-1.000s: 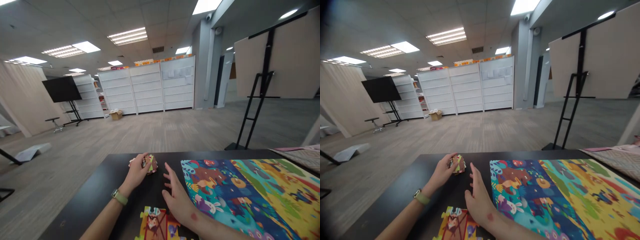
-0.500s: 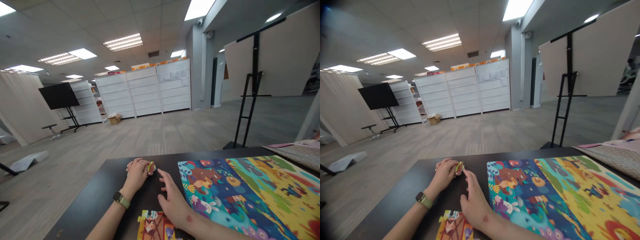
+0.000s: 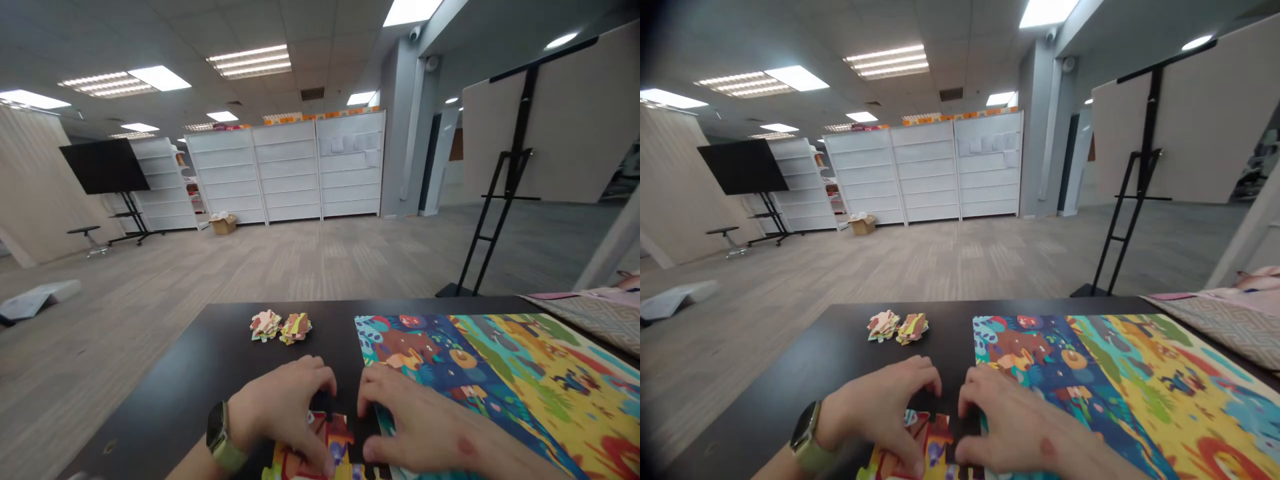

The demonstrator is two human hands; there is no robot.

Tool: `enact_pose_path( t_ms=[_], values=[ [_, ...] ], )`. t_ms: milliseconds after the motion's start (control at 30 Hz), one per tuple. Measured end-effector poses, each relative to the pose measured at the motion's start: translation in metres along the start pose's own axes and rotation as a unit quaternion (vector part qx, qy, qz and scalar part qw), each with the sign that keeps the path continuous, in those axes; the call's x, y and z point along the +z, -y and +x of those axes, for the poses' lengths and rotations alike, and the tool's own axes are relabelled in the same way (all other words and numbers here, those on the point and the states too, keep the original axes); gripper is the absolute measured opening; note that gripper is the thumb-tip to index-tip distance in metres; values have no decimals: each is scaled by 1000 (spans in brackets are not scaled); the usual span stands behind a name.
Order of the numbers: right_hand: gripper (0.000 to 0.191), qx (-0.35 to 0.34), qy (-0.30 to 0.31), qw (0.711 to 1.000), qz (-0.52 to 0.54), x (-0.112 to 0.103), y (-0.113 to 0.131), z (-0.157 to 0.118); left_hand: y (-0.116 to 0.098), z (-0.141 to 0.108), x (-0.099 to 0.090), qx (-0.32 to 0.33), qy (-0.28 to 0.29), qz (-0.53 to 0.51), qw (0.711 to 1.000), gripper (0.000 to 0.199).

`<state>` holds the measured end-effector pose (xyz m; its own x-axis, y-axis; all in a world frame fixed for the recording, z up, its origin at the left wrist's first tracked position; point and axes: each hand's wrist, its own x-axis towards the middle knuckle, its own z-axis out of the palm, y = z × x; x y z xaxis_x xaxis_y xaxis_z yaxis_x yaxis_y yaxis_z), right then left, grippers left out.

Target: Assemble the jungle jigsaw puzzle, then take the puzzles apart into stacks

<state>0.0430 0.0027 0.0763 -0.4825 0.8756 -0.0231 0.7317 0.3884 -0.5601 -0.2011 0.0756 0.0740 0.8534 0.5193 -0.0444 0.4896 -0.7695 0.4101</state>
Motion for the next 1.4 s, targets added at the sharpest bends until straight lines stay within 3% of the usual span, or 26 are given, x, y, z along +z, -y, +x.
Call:
enact_pose_path(
  t_ms=[67, 133, 267, 433, 600, 733, 900, 1167, 1300, 1400],
  values=[
    [36, -3, 32, 999, 4, 7, 4, -10, -3, 0, 13, -9, 15, 27, 999, 82],
    [37, -11, 33, 999, -13, 17, 7, -12, -1, 0, 19, -24, 17, 38, 999, 89],
    [29, 10, -35, 997, -69, 29, 3, -4, 9, 1, 9, -95, 22, 20, 995, 73],
    [43, 35, -87, 994, -61, 33, -8, 1, 15, 1, -3, -154, 10, 20, 988, 65],
    [74, 63, -63, 996, -11, 27, -7, -3, 11, 3, -1, -160, 15, 23, 987, 70],
    [95, 26, -13, 1000, 4, 18, -6, -4, 14, 4, 0, -148, 2, 17, 989, 68],
    [78, 2, -12, 1000, 9, 16, -5, -4, 18, 6, -1, -104, -9, -4, 995, 65],
    [77, 22, -10, 999, 30, 20, 3, -3, 24, 6, 0, -76, -23, -36, 996, 67],
    [74, 15, -25, 999, 33, 11, 2, -8, 23, 9, 3, -59, -37, -42, 997, 65],
    [73, 23, 1, 999, 41, 2, -4, -12, 20, 13, 8, -62, -42, -47, 996, 63]
  ],
)
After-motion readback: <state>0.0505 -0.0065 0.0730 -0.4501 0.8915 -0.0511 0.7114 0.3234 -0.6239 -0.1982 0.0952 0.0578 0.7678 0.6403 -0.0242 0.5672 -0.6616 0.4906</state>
